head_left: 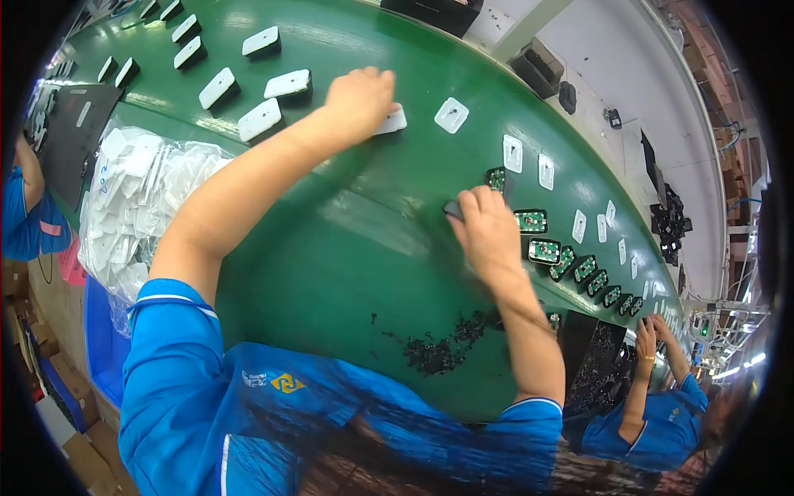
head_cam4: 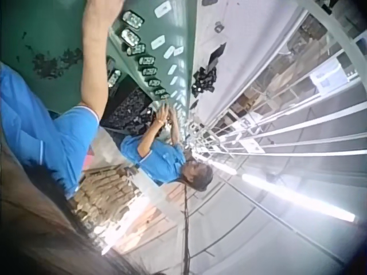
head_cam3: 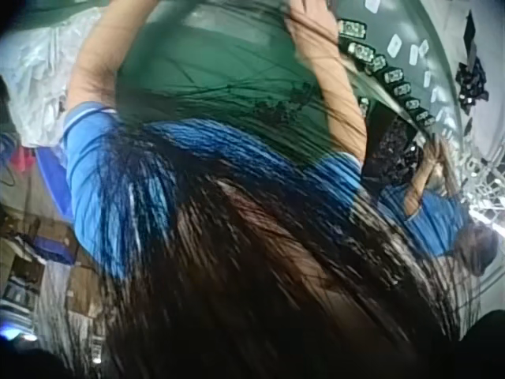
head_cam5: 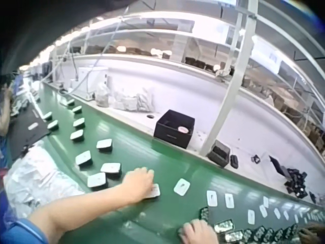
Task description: The person assembles small electronic devices by inserting green circuit boards into white plastic casings. They pick up a casing, insert a board, and snap the black back cover on, repeating this process for multiple units on a green workbench.
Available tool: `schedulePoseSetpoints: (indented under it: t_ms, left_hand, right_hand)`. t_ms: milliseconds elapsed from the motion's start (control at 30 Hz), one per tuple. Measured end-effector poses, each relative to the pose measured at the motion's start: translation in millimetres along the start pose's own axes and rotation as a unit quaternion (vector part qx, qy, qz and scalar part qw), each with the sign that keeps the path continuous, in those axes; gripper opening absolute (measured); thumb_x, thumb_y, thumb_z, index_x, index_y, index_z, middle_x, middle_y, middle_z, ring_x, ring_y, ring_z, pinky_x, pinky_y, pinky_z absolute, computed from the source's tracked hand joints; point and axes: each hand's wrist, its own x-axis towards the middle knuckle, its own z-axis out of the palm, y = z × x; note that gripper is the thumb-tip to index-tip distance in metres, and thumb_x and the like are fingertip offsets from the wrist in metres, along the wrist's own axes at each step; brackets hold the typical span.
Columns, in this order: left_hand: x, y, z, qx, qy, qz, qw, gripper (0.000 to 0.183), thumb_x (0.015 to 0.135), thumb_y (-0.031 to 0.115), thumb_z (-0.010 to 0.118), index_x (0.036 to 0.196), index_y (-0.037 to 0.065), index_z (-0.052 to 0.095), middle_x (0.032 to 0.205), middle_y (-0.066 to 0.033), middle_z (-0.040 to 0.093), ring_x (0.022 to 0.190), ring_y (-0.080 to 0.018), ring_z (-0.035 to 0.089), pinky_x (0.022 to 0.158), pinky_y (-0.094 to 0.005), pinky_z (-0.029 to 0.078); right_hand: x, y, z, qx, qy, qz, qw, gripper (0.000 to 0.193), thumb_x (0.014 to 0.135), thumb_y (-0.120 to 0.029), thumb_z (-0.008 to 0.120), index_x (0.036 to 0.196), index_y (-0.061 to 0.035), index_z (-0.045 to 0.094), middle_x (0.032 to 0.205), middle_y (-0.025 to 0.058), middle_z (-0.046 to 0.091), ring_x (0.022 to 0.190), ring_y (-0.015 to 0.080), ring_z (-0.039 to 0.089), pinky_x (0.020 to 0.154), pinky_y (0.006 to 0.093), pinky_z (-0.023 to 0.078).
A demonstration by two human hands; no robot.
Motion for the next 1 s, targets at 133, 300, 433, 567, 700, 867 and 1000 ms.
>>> schedulePoseSetpoints:
  t_ms: [133,300,433,567,700,867,1000]
  left_hand:
    - [24,65,23,-0.098,0.084,0.056,0.99,0.045,0.079,0.043,0.067,0.09,-0.001,0.059,0.093,-0.0149,0.057,0.091,-0.0292,0.058,0.073,-0.0369,0.053]
    - [56,99,66,-0.019,0.051,-0.035,0.998,0.048,0.073,0.044,0.071,0.086,-0.002,0.063,0.098,-0.0133,0.054,0.094,-0.0273,0.052,0.074,-0.0356,0.052]
    - [52,93,86,-0.016,0.058,0.038,0.997,0.04,0.073,0.032,0.072,0.095,-0.001,0.062,0.1,-0.0127,0.052,0.096,-0.028,0.051,0.078,-0.0355,0.05]
    - [16,83,60,-0.092,0.023,0.184,0.978,0.025,0.075,0.015,0.062,0.097,0.002,0.064,0.105,-0.0101,0.053,0.099,-0.027,0.05,0.081,-0.0361,0.047]
    - [-25,57,51,-0.182,0.014,0.276,0.944,0.024,0.076,0.007,0.056,0.099,0.002,0.063,0.11,-0.009,0.054,0.104,-0.0246,0.051,0.085,-0.0358,0.046]
    - [-61,47,31,-0.36,0.019,0.167,0.918,0.066,0.071,-0.01,0.054,0.134,-0.002,0.039,0.136,-0.0192,0.043,0.128,-0.0346,0.039,0.105,-0.0401,0.037]
    - [-68,35,31,-0.344,0.05,0.182,0.92,0.065,0.072,-0.012,0.052,0.134,0.002,0.041,0.141,-0.0168,0.039,0.132,-0.0309,0.036,0.107,-0.0384,0.036]
  right_hand:
    - [-28,-26,16,-0.048,0.05,0.02,0.997,0.032,0.079,-0.025,0.065,0.102,-0.0073,0.051,0.098,0.0109,0.054,0.089,0.0262,0.053,0.062,0.0344,0.046]
    - [-49,-52,-7,0.1,0.017,0.034,0.994,0.051,0.074,-0.018,0.072,0.121,-0.0088,0.053,0.116,0.0161,0.05,0.1,0.0323,0.052,0.074,0.0406,0.049]
    - [-66,-49,-7,0.176,0.014,0.103,0.979,0.053,0.076,-0.012,0.072,0.125,-0.0114,0.054,0.117,0.0166,0.05,0.1,0.0342,0.052,0.08,0.0419,0.048]
    - [-69,-39,-11,0.245,0.022,0.215,0.945,0.055,0.077,-0.007,0.071,0.128,-0.0052,0.05,0.113,0.0173,0.056,0.101,0.0335,0.055,0.087,0.0396,0.047]
    - [-49,-17,-8,0.283,0.106,0.195,0.933,0.044,0.078,-0.005,0.07,0.119,-0.0008,0.055,0.112,0.0172,0.059,0.102,0.0333,0.057,0.089,0.0398,0.045]
    - [-1,-3,3,0.259,0.103,0.177,0.944,0.04,0.077,-0.006,0.07,0.115,-0.0015,0.058,0.11,0.015,0.061,0.102,0.0315,0.057,0.089,0.0385,0.045]
    - [22,3,20,0.253,0.085,0.16,0.951,0.04,0.077,-0.007,0.07,0.114,-0.0016,0.059,0.109,0.0144,0.062,0.102,0.0306,0.058,0.089,0.0381,0.045]
